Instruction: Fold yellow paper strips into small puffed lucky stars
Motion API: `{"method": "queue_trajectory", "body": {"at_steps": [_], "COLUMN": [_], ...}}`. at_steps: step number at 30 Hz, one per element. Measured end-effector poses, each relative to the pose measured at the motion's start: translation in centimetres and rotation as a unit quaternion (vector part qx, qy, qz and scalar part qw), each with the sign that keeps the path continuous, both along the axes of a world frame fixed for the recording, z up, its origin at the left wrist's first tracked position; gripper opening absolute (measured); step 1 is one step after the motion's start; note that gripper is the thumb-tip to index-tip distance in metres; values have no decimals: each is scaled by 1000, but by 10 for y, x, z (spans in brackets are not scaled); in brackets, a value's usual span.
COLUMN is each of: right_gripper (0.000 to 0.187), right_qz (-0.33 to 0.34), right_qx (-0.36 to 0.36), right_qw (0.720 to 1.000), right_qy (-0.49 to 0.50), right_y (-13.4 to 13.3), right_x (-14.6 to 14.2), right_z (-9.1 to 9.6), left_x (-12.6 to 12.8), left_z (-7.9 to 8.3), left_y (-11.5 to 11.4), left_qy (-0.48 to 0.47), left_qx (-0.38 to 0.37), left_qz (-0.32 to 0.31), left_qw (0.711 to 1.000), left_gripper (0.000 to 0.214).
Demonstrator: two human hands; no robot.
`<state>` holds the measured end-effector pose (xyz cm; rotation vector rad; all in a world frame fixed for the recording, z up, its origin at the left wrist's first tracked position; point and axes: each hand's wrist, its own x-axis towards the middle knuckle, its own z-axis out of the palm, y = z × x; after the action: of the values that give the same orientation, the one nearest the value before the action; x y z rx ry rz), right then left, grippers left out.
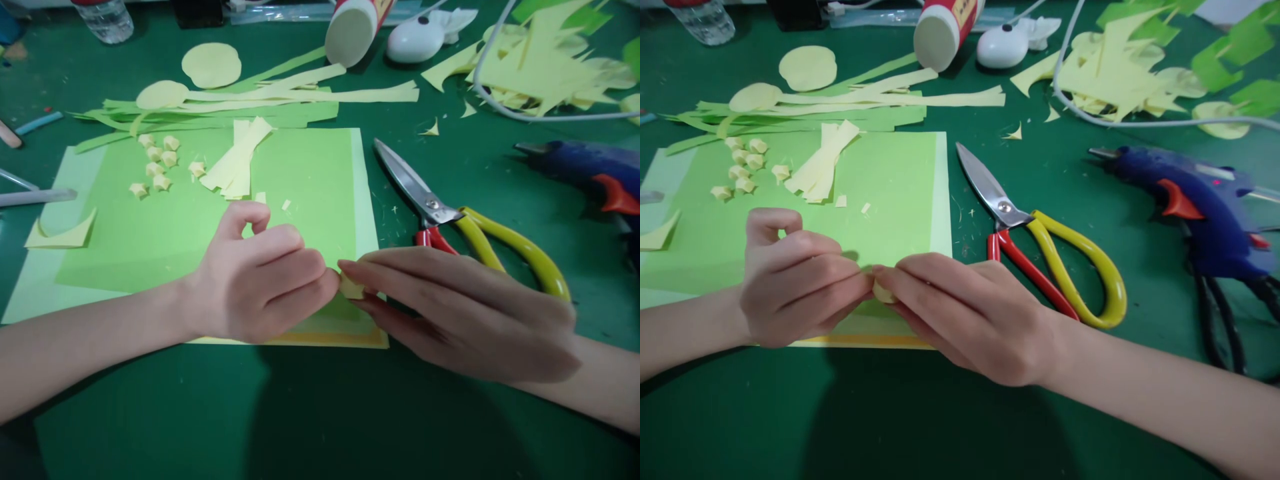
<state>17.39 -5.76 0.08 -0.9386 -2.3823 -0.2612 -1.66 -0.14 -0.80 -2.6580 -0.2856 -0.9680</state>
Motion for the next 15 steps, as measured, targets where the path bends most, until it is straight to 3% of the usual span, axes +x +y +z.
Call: {"method": "queue_trajectory", "body": {"at_steps": [8,15], "right_gripper": [17,12], "right_qz": [74,56], "right_qx": [-33,-24], "right_qw": [997,998], "right_qy": [6,19], "right_y": [5,7], "right_x": [3,1], "right_z": [-5,0], "left_x": [-5,-3], "left_z": [-2,-1], "left_y": [4,4], "left_qy": [10,10], "left_qx": [19,13], "left_qz": [-118,-124], "left_qw": [993,992], "left_gripper": [17,23]}}
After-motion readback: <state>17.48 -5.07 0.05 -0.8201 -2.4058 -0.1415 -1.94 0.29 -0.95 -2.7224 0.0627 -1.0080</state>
